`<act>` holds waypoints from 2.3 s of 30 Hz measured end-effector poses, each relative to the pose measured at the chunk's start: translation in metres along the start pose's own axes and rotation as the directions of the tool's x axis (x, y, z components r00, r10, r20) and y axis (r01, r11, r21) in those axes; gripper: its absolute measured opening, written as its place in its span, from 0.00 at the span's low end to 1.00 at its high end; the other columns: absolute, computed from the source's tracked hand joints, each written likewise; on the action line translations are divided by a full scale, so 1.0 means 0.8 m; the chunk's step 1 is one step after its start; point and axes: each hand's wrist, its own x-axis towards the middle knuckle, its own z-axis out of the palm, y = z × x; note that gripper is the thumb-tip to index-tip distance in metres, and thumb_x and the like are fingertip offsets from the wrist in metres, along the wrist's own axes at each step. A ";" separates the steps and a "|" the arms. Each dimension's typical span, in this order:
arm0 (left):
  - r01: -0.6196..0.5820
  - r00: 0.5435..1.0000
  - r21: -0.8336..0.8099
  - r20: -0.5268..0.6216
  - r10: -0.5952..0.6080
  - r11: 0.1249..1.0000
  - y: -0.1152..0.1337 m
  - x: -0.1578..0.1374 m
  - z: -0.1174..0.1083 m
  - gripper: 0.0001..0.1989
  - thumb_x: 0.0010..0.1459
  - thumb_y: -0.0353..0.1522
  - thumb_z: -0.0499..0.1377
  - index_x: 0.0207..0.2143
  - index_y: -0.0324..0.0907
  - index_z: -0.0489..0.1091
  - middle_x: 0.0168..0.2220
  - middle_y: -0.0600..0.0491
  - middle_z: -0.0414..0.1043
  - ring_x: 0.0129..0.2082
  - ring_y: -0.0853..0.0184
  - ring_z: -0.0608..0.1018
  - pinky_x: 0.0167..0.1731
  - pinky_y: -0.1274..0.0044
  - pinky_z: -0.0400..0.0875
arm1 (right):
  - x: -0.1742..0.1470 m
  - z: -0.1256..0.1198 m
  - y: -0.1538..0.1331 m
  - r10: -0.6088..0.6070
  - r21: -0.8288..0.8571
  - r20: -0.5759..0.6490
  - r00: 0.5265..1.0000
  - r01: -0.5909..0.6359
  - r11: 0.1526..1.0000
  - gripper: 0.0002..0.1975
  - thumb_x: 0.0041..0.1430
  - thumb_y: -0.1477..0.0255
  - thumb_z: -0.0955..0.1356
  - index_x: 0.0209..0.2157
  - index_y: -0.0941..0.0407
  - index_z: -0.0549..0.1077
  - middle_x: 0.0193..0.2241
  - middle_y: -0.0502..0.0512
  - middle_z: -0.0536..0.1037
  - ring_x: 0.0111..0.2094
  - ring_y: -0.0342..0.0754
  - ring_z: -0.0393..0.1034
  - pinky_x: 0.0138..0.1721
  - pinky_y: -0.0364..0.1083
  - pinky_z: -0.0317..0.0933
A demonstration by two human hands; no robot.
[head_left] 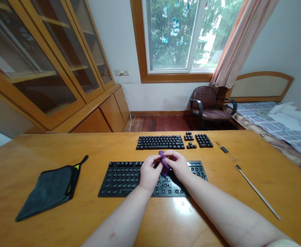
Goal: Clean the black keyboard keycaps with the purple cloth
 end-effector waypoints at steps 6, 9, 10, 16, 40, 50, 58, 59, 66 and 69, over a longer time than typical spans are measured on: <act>-0.117 0.993 0.197 0.008 0.118 0.973 0.002 -0.002 -0.006 0.09 0.49 0.29 0.60 0.35 0.43 0.74 0.36 0.51 0.74 0.38 0.64 0.76 0.41 0.71 0.72 | 0.001 0.003 -0.005 0.135 0.021 -0.024 0.991 -0.135 0.991 0.13 0.37 0.69 0.74 0.28 0.57 0.74 0.26 0.52 0.78 0.27 0.46 0.71 0.34 0.47 0.65; -0.122 0.992 0.218 0.019 0.121 0.968 0.002 -0.001 -0.007 0.08 0.50 0.30 0.60 0.35 0.43 0.74 0.35 0.51 0.75 0.37 0.64 0.76 0.40 0.71 0.72 | 0.002 0.002 -0.005 0.149 0.015 -0.041 0.988 -0.149 0.989 0.11 0.38 0.68 0.74 0.25 0.57 0.73 0.22 0.51 0.76 0.23 0.44 0.68 0.29 0.45 0.63; -0.119 0.993 0.221 0.019 0.118 0.968 0.002 -0.001 -0.007 0.08 0.50 0.30 0.60 0.35 0.43 0.75 0.36 0.50 0.75 0.37 0.64 0.76 0.41 0.71 0.72 | 0.003 0.001 -0.005 0.149 0.018 -0.040 0.988 -0.149 0.989 0.11 0.38 0.67 0.73 0.26 0.58 0.73 0.22 0.50 0.76 0.23 0.43 0.68 0.28 0.44 0.62; -0.121 0.993 0.249 0.026 0.119 0.961 -0.002 -0.001 -0.008 0.09 0.48 0.29 0.60 0.34 0.43 0.75 0.35 0.51 0.76 0.37 0.64 0.77 0.41 0.69 0.72 | 0.002 0.002 -0.003 0.143 0.028 0.000 0.990 -0.143 0.989 0.14 0.35 0.71 0.75 0.27 0.56 0.71 0.23 0.48 0.75 0.24 0.43 0.68 0.29 0.43 0.62; 0.053 0.997 -0.143 0.058 -0.045 0.988 0.010 0.009 -0.005 0.15 0.51 0.33 0.59 0.43 0.41 0.72 0.41 0.48 0.72 0.40 0.66 0.75 0.45 0.72 0.70 | -0.002 -0.012 -0.022 0.016 0.135 -0.002 1.000 -0.015 0.991 0.03 0.50 0.70 0.62 0.26 0.55 0.63 0.21 0.46 0.63 0.14 0.37 0.52 0.14 0.39 0.48; 0.069 0.986 -0.195 0.162 -0.037 0.978 0.006 0.003 -0.002 0.14 0.53 0.30 0.58 0.44 0.41 0.65 0.40 0.48 0.73 0.42 0.65 0.75 0.46 0.71 0.68 | 0.011 -0.035 -0.063 -0.188 -0.579 0.490 0.851 0.479 0.660 0.14 0.55 0.71 0.66 0.43 0.47 0.74 0.39 0.54 0.71 0.40 0.48 0.67 0.42 0.48 0.63; -0.065 0.970 0.049 0.237 0.052 0.997 0.009 0.000 -0.008 0.18 0.56 0.30 0.55 0.50 0.43 0.62 0.39 0.50 0.74 0.41 0.66 0.76 0.46 0.71 0.67 | 0.015 -0.036 -0.065 -0.100 -0.599 0.471 0.877 0.401 0.693 0.10 0.49 0.74 0.69 0.36 0.51 0.77 0.36 0.53 0.73 0.37 0.48 0.68 0.40 0.47 0.62; -0.106 0.967 0.117 0.243 0.075 0.987 0.010 0.000 -0.009 0.18 0.56 0.30 0.54 0.51 0.44 0.62 0.40 0.50 0.74 0.41 0.65 0.76 0.47 0.69 0.66 | 0.016 -0.036 -0.064 -0.065 -0.601 0.385 0.921 0.304 0.739 0.08 0.47 0.74 0.70 0.33 0.52 0.77 0.33 0.53 0.74 0.34 0.47 0.68 0.36 0.46 0.62; -0.351 0.916 0.537 0.368 0.161 0.768 0.013 -0.002 -0.007 0.12 0.54 0.29 0.55 0.41 0.47 0.72 0.42 0.51 0.75 0.48 0.59 0.71 0.56 0.57 0.51 | 0.029 -0.062 -0.060 0.501 -0.232 0.181 0.846 -0.459 0.858 0.14 0.43 0.66 0.72 0.30 0.58 0.70 0.11 0.40 0.59 0.11 0.34 0.46 0.13 0.37 0.39; -0.355 0.908 0.593 0.403 0.115 0.723 0.014 -0.003 -0.005 0.13 0.55 0.29 0.54 0.43 0.47 0.71 0.43 0.53 0.74 0.48 0.61 0.70 0.56 0.59 0.52 | 0.032 -0.070 -0.064 0.566 -0.159 0.301 0.768 -0.544 0.824 0.18 0.42 0.63 0.72 0.33 0.59 0.70 0.12 0.41 0.60 0.12 0.33 0.45 0.14 0.37 0.38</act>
